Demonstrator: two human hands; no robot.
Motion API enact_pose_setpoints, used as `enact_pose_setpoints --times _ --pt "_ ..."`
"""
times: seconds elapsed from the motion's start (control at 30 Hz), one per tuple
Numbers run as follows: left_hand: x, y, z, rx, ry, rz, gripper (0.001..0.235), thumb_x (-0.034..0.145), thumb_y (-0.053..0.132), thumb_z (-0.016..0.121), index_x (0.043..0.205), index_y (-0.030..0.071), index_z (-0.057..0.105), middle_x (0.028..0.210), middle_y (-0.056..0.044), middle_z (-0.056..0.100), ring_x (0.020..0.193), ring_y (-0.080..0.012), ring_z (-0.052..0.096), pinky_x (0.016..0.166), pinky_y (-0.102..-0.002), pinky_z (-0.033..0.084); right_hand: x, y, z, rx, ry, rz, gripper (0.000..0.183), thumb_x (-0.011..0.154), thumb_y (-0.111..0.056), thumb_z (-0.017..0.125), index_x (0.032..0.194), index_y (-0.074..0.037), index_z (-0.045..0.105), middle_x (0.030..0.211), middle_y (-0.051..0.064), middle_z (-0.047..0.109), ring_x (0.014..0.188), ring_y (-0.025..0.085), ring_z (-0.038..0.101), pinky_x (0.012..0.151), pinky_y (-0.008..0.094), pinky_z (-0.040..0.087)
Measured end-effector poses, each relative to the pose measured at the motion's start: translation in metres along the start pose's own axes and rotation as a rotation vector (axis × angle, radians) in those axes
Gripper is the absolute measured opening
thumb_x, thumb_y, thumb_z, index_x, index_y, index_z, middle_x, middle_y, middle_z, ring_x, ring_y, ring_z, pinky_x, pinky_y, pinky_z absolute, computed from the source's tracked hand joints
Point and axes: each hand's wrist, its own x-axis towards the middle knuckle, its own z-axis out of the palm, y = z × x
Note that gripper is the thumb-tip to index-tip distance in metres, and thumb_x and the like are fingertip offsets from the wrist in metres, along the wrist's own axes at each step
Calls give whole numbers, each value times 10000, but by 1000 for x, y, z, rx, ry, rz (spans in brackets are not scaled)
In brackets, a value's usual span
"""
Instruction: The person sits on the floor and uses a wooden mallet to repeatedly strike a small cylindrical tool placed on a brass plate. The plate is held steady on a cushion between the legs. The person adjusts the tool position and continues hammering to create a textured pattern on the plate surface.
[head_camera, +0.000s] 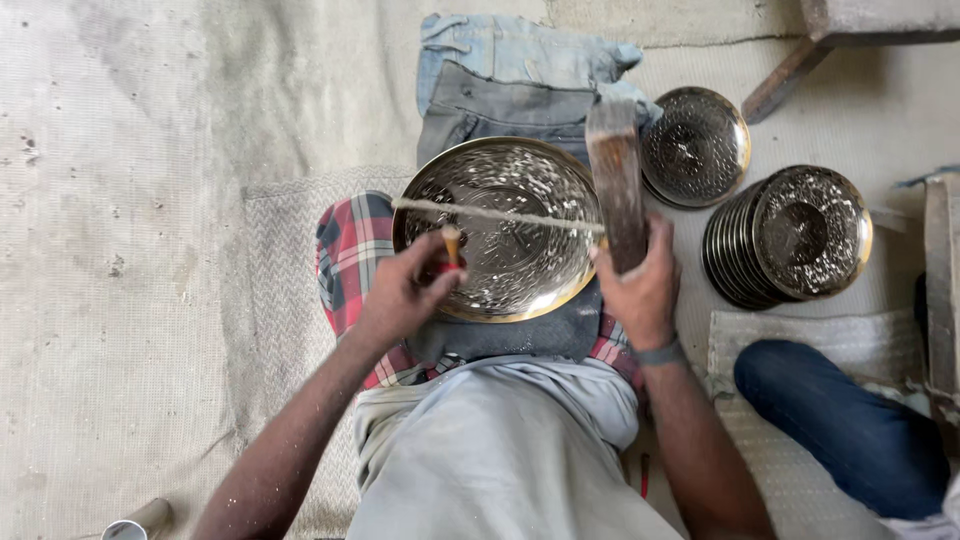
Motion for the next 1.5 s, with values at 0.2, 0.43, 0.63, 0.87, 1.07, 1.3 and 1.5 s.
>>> enact_pose_setpoints --times 0.2,0.43,0.63,0.87,1.07,1.3,1.5 --pt "32 27 37 -275 -281 23 535 881 188 789 1376 122 596 966 -93 772 857 -212 753 792 -352 627 -19 -4 -36 93 -131 163 680 803 -110 846 1381 -11 502 928 81 690 851 170 677 807 342 565" --pt "48 66 -8 301 -53 335 263 961 190 683 1168 72 571 1148 -157 699 877 -339 731 714 -446 603 -34 36 -37 -2 -56 171 515 830 -38 783 1294 -2 563 1068 56 726 960 157 716 873 327 573" --pt "11 47 -18 699 -180 168 338 886 176 666 1203 153 552 1234 -177 647 848 -353 740 607 -461 604 -48 64 -21 574 -411 473 647 696 5 735 1315 -33 551 1175 94 706 1024 187 685 896 343 577" --pt "-4 6 -14 896 -254 314 488 828 180 727 1266 178 514 1215 -151 673 881 -325 743 582 -399 630 -73 71 -39 -28 -302 319 708 697 -70 864 1326 12 550 1081 143 713 969 201 676 875 360 553" --pt "10 23 -36 1206 26 359 577 870 65 685 1404 208 518 1183 -70 713 870 -218 725 555 -313 600 11 56 -38 454 81 28 664 906 37 783 1468 11 432 1089 52 629 984 130 648 927 299 574" --pt "49 13 -40 770 426 305 396 1023 132 710 1373 111 526 1023 -125 729 922 -303 702 664 -429 571 83 73 11 331 31 141 457 895 64 761 1295 3 548 1042 68 691 901 171 706 776 329 600" --pt "67 13 -52 283 317 236 352 1049 157 693 1335 86 500 1044 -117 765 850 -276 765 684 -393 596 72 72 17 473 40 113 538 898 49 775 1377 -24 541 1220 120 693 1092 216 685 967 394 560"
